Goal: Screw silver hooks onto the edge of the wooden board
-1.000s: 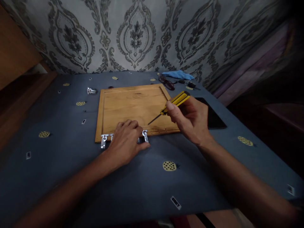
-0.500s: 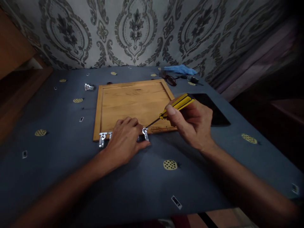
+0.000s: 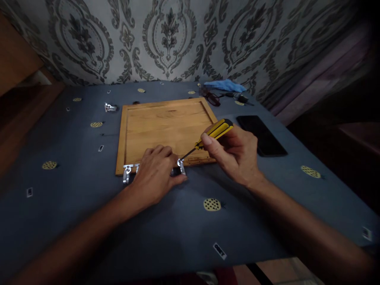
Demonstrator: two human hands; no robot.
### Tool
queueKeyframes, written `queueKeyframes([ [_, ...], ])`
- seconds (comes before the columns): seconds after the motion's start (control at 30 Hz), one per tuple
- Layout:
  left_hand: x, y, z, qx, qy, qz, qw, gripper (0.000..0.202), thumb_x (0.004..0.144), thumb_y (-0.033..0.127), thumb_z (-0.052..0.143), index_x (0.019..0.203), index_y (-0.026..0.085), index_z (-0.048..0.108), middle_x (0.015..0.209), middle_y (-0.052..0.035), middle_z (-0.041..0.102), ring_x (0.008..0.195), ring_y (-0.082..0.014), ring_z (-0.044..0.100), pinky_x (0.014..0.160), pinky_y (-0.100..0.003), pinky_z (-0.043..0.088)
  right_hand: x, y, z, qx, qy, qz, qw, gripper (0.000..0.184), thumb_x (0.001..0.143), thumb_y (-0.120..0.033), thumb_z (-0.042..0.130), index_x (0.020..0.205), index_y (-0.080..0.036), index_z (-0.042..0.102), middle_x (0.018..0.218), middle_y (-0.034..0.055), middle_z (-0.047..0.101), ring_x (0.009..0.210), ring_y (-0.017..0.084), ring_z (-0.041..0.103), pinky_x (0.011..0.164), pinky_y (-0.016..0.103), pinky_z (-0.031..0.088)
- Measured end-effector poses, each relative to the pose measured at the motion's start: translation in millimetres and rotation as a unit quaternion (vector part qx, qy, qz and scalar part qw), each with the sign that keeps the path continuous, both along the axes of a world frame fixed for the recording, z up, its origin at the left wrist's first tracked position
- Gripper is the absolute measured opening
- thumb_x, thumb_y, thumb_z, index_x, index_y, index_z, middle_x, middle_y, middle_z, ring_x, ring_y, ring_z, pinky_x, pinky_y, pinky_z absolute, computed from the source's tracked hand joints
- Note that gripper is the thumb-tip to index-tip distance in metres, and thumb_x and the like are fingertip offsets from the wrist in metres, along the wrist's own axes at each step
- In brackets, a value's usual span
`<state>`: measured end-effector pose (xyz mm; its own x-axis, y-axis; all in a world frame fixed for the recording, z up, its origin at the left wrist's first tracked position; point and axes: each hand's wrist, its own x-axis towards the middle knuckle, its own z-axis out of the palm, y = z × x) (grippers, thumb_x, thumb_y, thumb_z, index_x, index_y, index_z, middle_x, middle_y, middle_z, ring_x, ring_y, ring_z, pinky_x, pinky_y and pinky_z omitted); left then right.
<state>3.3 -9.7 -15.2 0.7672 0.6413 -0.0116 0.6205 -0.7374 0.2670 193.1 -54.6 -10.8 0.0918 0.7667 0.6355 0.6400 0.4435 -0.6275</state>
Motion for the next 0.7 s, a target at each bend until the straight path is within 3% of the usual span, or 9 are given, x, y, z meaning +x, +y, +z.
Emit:
queueKeyframes([
  [0.2,-0.2,0.5,-2.8,0.012,-0.009,-0.001,1.000,0.033,0.085,0.045,0.078,0.101,0.017,0.071,0.104,-0.0070,0.065,0.105,-0.0291,0.060,0.088,-0.042,0.045,-2.4,1.1,4.2,-0.023,-0.016,0.023,0.999,0.038,0.092,-0.050,0.067,0.071,-0.021,0.056,0.061,-0.0030,0.053,0.056,0.012,0.049,0.054,0.028,0.037],
  [0.37,-0.1,1.1,-2.7,0.013,-0.008,0.001,1.000,0.034,0.085,0.046,0.077,0.103,0.017,0.072,0.103,-0.0072,0.065,0.103,-0.0290,0.061,0.088,-0.043,0.045,-9.5,10.4,16.6,-0.031,-0.049,0.059,0.997,0.036,0.094,-0.045,0.065,0.071,-0.020,0.055,0.065,-0.0022,0.050,0.061,0.012,0.045,0.057,0.028,0.035],
  [0.57,0.1,0.6,-1.8,0.013,-0.002,0.003,1.000,0.034,0.086,0.046,0.076,0.104,0.017,0.073,0.106,-0.0089,0.067,0.107,-0.0305,0.061,0.091,-0.044,0.045,-21.0,23.1,22.0,-0.136,0.073,0.160,0.975,0.035,0.090,-0.051,0.071,0.081,-0.019,0.059,0.066,-0.0046,0.050,0.054,0.008,0.048,0.049,0.024,0.038],
  [0.7,0.2,0.1,-0.9,0.006,0.002,0.001,1.000,0.035,0.086,0.045,0.076,0.107,0.017,0.072,0.107,-0.0088,0.067,0.110,-0.0313,0.060,0.092,-0.045,0.045,-20.6,26.9,17.4,-0.164,0.162,0.213,0.950,0.038,0.086,-0.052,0.075,0.103,-0.019,0.064,0.073,-0.0049,0.057,0.051,0.007,0.053,0.048,0.023,0.048],
])
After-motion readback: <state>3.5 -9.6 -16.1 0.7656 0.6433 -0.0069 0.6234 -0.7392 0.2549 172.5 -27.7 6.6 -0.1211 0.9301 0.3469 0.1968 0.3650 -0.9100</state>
